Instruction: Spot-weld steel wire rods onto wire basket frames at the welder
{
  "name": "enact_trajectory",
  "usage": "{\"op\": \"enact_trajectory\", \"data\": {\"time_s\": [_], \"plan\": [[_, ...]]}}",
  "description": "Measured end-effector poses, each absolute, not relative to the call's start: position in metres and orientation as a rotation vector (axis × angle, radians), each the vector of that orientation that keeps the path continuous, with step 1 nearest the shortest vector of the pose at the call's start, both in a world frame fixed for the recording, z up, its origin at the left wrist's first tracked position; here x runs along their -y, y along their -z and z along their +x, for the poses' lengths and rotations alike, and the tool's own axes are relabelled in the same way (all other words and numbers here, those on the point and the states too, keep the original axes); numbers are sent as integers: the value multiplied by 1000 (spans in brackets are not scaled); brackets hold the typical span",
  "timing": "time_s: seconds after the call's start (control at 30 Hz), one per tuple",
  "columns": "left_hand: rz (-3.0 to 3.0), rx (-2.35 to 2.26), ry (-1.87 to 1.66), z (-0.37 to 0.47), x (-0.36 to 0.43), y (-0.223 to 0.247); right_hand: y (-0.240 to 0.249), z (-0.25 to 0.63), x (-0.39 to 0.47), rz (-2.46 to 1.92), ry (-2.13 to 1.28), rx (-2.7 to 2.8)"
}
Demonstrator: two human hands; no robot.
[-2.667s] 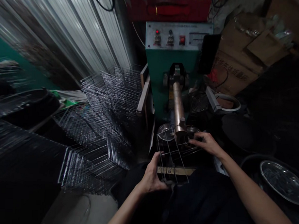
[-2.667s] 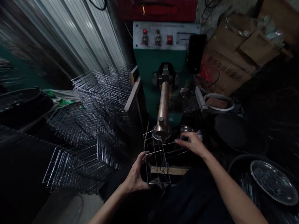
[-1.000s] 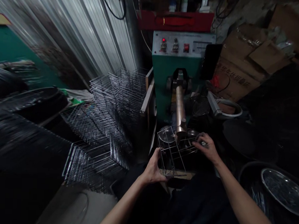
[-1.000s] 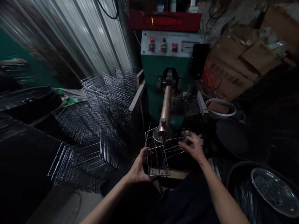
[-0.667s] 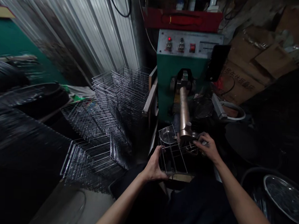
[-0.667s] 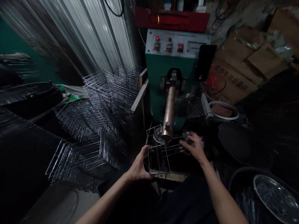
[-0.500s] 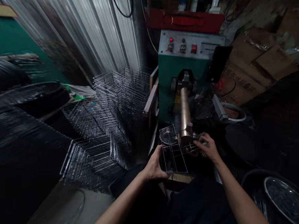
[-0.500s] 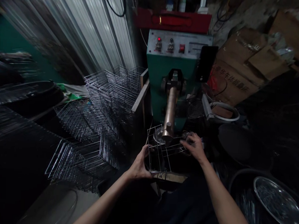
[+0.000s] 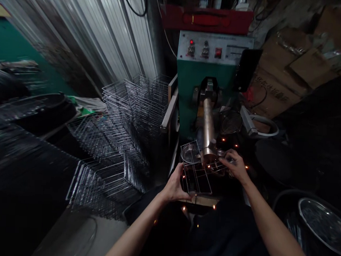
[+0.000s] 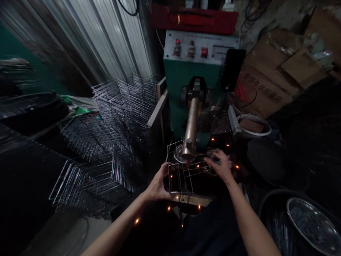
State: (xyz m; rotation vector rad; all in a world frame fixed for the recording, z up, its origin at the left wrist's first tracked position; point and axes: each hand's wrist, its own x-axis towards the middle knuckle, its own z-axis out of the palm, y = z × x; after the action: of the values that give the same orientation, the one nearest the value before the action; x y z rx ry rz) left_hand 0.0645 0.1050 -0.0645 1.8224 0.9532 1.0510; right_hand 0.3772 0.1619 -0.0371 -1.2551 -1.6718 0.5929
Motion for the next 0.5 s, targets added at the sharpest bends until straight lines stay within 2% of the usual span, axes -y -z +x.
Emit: {"op": "enact_trajectory", "data": {"time_s": [0.2,0.4,0.5], "plan": [[1680,-933,-1072,66,-72,50,30,392,-135,-1309,-586,1572],[1367,-1001,-1144,68,17,61,56,429,-48,-1574,-598,1493],[970,-998,-1142,71,70,70,48,438,-15,-1713,-594,1481]]}}
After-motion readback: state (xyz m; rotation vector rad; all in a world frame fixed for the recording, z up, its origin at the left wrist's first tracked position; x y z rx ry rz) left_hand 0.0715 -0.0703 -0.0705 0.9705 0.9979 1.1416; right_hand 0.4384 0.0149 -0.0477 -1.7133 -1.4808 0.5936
